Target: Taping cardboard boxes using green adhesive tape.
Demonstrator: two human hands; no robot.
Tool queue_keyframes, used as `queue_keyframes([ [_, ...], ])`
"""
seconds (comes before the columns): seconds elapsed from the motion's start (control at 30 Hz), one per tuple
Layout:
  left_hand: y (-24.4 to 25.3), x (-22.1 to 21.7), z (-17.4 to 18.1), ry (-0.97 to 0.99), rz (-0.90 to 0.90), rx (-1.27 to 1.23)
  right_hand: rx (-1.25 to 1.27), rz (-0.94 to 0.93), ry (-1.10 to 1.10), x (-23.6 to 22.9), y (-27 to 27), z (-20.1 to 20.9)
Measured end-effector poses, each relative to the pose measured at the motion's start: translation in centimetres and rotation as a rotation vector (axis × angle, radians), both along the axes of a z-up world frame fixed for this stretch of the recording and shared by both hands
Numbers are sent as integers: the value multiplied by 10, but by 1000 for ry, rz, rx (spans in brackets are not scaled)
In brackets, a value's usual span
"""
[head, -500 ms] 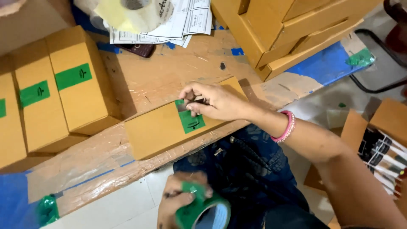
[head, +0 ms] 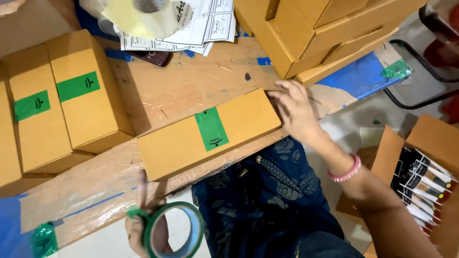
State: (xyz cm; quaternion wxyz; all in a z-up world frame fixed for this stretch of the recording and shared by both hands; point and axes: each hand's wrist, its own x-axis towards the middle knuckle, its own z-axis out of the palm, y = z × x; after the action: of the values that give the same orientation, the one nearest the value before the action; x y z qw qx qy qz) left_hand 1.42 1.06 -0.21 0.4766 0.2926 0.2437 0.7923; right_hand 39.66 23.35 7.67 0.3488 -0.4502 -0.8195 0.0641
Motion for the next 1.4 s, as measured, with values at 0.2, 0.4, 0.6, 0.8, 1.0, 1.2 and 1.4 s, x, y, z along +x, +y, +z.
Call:
queue_keyframes([
  [0.2,-23,-10,-9,147,57,-226,-580,7,-37,-4,-33,27],
  [0.4,-44,-23,-39,222,-110,-431,-846,315,597,-25,-18,4],
  [0.6,-25,10,-11,86,18,-51,-502,354,352,-80,-42,3],
  [0.8,-21,16,-18,210,2,-315,-490,402,298,-93,-66,-1],
  [1.0,-18,28,-36,362,19,-353,-579,545,289,-113,-78,-9],
  [1.2,9,47,-2,368,7,-207,-454,632,155,-127,-81,-15],
  [1.4,15,53,3,481,18,-142,-379,658,165,-131,-80,-27],
])
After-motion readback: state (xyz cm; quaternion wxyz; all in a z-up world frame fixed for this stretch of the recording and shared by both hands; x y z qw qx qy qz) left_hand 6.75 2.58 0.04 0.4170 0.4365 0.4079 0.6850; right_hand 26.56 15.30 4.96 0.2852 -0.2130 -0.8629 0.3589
